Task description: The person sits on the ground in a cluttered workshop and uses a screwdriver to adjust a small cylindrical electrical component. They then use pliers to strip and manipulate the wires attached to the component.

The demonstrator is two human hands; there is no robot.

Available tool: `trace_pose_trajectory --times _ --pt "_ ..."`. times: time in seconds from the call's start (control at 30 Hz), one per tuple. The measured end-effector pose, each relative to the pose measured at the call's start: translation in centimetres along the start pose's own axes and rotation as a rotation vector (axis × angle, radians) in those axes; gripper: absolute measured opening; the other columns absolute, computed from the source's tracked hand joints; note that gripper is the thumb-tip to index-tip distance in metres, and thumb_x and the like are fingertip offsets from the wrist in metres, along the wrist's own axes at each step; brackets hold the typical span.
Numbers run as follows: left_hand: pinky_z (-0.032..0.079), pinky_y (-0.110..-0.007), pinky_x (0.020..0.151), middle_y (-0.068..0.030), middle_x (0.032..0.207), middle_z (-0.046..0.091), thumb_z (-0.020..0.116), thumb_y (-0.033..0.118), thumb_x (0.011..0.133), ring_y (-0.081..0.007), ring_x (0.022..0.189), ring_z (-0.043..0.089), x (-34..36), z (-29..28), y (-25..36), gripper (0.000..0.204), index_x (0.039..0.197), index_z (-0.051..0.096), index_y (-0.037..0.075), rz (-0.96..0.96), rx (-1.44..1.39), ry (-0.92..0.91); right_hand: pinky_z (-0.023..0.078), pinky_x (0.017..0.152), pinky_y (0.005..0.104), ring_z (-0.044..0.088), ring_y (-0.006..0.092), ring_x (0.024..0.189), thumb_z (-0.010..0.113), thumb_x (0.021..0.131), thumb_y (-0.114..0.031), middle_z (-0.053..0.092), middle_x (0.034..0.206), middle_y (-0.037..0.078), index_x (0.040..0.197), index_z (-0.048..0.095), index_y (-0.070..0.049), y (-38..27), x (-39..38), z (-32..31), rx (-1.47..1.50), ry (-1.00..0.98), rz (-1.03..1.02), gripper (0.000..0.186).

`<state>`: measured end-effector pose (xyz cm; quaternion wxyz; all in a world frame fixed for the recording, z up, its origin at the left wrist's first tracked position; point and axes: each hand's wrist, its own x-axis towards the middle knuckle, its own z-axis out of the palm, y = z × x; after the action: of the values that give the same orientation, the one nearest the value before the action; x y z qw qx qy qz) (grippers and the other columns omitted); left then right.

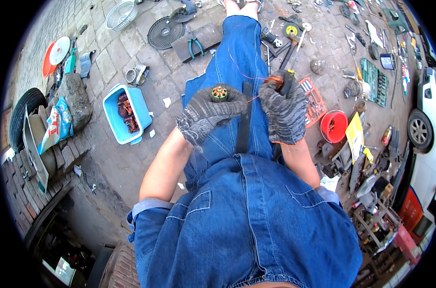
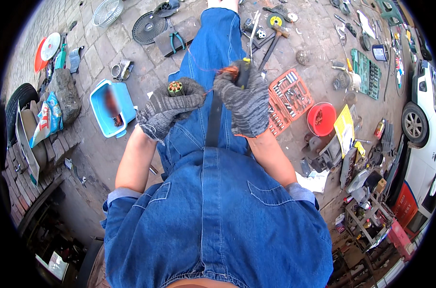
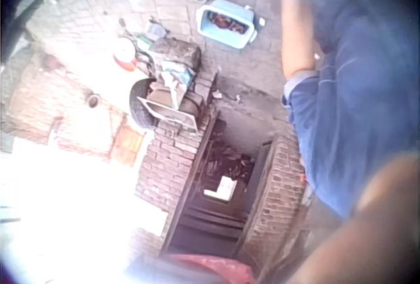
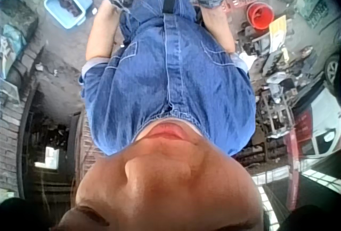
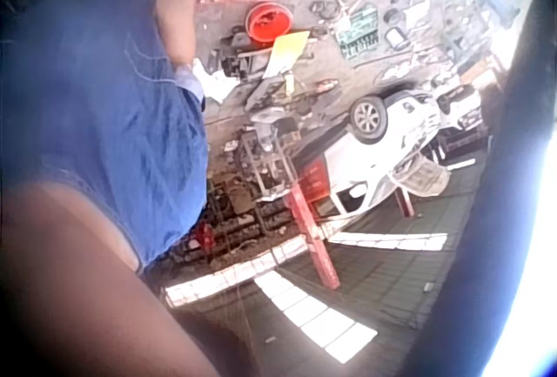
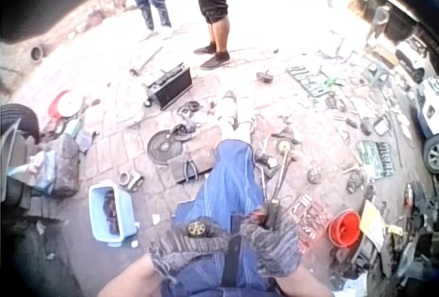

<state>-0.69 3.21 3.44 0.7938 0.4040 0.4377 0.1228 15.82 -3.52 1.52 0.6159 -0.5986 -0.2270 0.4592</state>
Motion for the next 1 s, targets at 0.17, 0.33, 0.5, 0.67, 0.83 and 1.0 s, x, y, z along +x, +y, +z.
trace_pose_trajectory --times 0.17,0.33,0.5,0.67,0.83,1.0 --pt "0.031 -0.019 0.042 0.0011 0.068 0.056 0.072 0.016 0.072 -0.005 0.051 0.045 -0.2 -3.4 -2.1 0.022 0.088 0.062 0.005 -0.083 0.056 0.01 0.046 0.061 0.0207 0.054 0.0103 0.068 0.051 0.083 -0.004 0.054 0.08 0.004 0.096 0.05 -0.003 -2.3 1.6 -3.5 0.34 0.1 -0.115 0.012" --pt "0.035 -0.019 0.044 -0.0017 0.075 0.059 0.073 0.013 0.071 -0.0056 0.052 0.046 -1.6 -2.9 -2.2 0.019 0.085 0.063 0.005 0.239 0.14 0.344 0.043 0.051 0.0197 0.053 0.0108 0.059 0.055 0.082 -0.003 0.054 0.072 0.002 0.093 0.053 -0.004 -1.9 2.5 -3.8 0.576 0.065 0.056 0.011" --pt "0.049 -0.024 0.062 -0.0066 0.093 0.06 0.076 0.007 0.067 -0.0121 0.076 0.058 -0.8 0.7 -2.5 0.027 0.092 0.065 0.007 0.835 0.37 0.508 0.038 0.045 0.0199 0.046 0.0087 0.052 0.061 0.078 -0.01 0.052 0.072 0.002 0.097 0.052 -0.002 -1.4 1.4 -2.7 0.556 -0.005 0.112 0.022" --pt "0.051 -0.03 0.061 -0.0079 0.093 0.061 0.078 0.011 0.063 -0.0188 0.078 0.061 0.3 2.6 -1.2 0.04 0.1 0.064 0.01 1.189 0.838 0.624 0.034 0.042 0.0191 0.042 0.0065 0.048 0.06 0.077 -0.009 0.05 0.068 0.0 0.096 0.053 -0.002 -2.0 0.3 -1.3 0.618 0.014 0.16 0.021" --pt "0.051 -0.031 0.06 -0.0092 0.094 0.061 0.078 0.01 0.061 -0.0213 0.077 0.062 1.1 1.8 -2.5 0.043 0.101 0.064 0.009 1.279 1.074 0.505 0.032 0.041 0.0185 0.039 0.0054 0.046 0.06 0.077 -0.008 0.048 0.066 -0.001 0.094 0.053 -0.001 -2.2 0.1 -1.5 0.677 -0.007 0.22 0.02" --pt "0.05 -0.03 0.057 -0.0099 0.086 0.062 0.078 0.007 0.06 -0.0213 0.071 0.063 1.8 1.0 -2.8 0.039 0.097 0.065 0.008 1.422 1.135 0.536 0.032 0.041 0.0176 0.038 0.0054 0.046 0.06 0.077 -0.008 0.047 0.065 -0.001 0.093 0.053 -0.001 -2.4 0.0 -1.0 0.701 0.058 0.3 0.019"
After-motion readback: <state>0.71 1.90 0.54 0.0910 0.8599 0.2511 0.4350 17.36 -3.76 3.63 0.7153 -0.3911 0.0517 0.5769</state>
